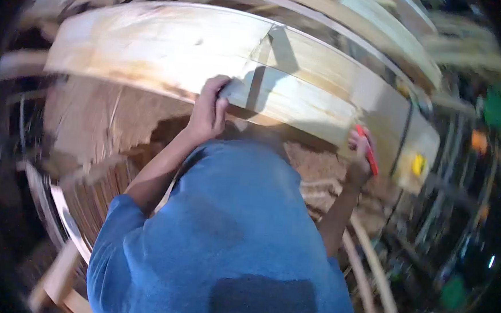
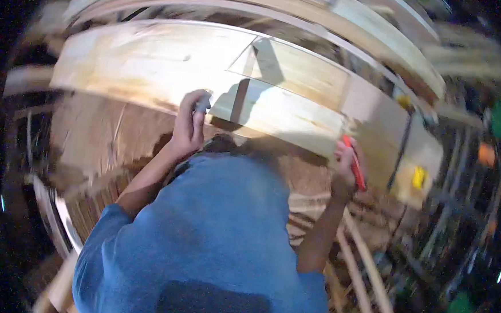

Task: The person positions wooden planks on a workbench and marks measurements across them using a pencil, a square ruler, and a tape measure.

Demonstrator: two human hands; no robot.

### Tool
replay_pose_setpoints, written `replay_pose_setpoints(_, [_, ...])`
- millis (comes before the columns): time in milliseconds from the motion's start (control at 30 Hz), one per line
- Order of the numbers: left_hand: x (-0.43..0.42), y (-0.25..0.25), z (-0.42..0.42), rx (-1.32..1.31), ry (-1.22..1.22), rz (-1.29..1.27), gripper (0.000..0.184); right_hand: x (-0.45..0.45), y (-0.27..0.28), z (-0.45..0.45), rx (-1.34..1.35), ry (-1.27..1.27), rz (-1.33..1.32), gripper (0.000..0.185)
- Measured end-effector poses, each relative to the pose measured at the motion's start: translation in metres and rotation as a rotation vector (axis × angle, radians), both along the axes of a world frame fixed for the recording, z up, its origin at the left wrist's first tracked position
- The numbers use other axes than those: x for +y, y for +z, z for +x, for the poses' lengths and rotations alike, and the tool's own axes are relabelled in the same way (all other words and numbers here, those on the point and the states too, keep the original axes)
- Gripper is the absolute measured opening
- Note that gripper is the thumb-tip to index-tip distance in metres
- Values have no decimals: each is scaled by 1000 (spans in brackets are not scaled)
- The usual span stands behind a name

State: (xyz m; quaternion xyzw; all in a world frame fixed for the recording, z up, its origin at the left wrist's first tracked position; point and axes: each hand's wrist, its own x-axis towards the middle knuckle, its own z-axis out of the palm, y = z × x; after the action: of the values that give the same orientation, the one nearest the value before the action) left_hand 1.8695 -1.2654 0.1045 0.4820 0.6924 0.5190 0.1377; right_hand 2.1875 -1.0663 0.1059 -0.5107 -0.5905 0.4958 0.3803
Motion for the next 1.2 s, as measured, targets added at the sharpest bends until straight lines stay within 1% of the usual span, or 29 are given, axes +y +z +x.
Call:
replay_pose_setpoints(33, [-15, 0, -8, -167, 219, 28, 40, 9, -5, -9, -43, -4, -35, 37])
replay_pose_setpoints(67, [-26, -12, -14, -276, 467, -2, 35, 23, -11, -16, -81, 6, -65, 39])
replay_pose_setpoints(100, [-31, 3, -20, -397, 550, 89, 26, 46, -50, -6, 72, 56, -125, 40])
replay_pose_setpoints(133, [-44, -7, -35, -657, 708, 157, 23, 38, -29, -36, 38, 147, -16, 41])
replay_pose_setpoints(167, [-62, -27, -49, -926, 837, 258, 22, 30, -11, -61, -54, 210, 36, 36])
replay_pose_setpoints(200, [-80, -43, -57, -980, 938, 322, 24, 16, 3, -89, -87, 214, 75, 30])
replay_pose_setpoints(233, [-96, -59, -65, -1043, 1017, 392, 26, 6, 11, -110, -101, 301, 100, 23])
replay_pose_setpoints(267, [-112, -68, -71, -1075, 1057, 428, 28, -1, 11, -128, -106, 371, 114, 21])
replay_pose_setpoints(300, [-106, -71, -71, -1103, 1152, 478, 29, 11, 14, -135, -112, 427, 121, 19])
replay_pose_setpoints(367, [-114, -78, -85, -1182, 1318, 591, 30, 1, 18, -165, -119, 530, 138, 20])
replay_pose_setpoints(400, [-120, -86, -98, -1132, 1357, 576, 32, -6, 18, -179, -127, 573, 146, 21])
replay_pose_setpoints(433, [-134, -105, -119, -1088, 1412, 533, 32, -18, 21, -197, -101, 671, 176, 20])
replay_pose_setpoints(467, [-147, -135, -146, -1043, 1464, 488, 33, -29, 23, -216, -124, 731, 202, 20])
replay_pose_setpoints(500, [-157, -149, -170, -1000, 1515, 439, 33, -40, 25, -234, -148, 789, 227, 19])
replay_pose_setpoints(533, [-163, -163, -186, -956, 1550, 323, 34, -45, 18, -242, -126, 816, 205, 19])
replay_pose_setpoints(633, [-165, -160, -237, -747, 1775, -2, 37, -72, 2, -294, -91, 915, 142, 19])
replay_pose_setpoints(667, [-156, -111, -242, -727, 1850, -68, 41, -83, 0, -314, -73, 947, 118, 19])
replay_pose_setpoints(767, [-159, -106, -284, -639, 1782, -17, 56, -115, 8, -375, -68, 1014, 95, 20])
replay_pose_setpoints(867, [-175, -55, -312, -673, 1414, -623, 58, -142, 13, -429, -49, 1022, 113, 20])
replay_pose_setpoints(967, [-196, -61, -333, -667, 1203, -670, 71, -146, -2, -466, -138, 1089, 97, 16])
replay_pose_setpoints(1000, [-203, -36, -339, -847, 1103, -601, 69, -146, -9, -478, -192, 1115, 162, 16])
replay_pose_setpoints(1100, [-209, -28, -352, -849, 1002, -567, 63, -156, 0, -521, -334, 1126, 240, 18])
replay_pose_setpoints(1133, [-209, -51, -355, -782, 1075, -612, 68, -162, -1, -535, -140, 1130, 232, 18])
replay_pose_setpoints(1200, [-208, -61, -359, -774, 1138, -525, 66, -159, -1, -550, -191, 1114, 239, 17])
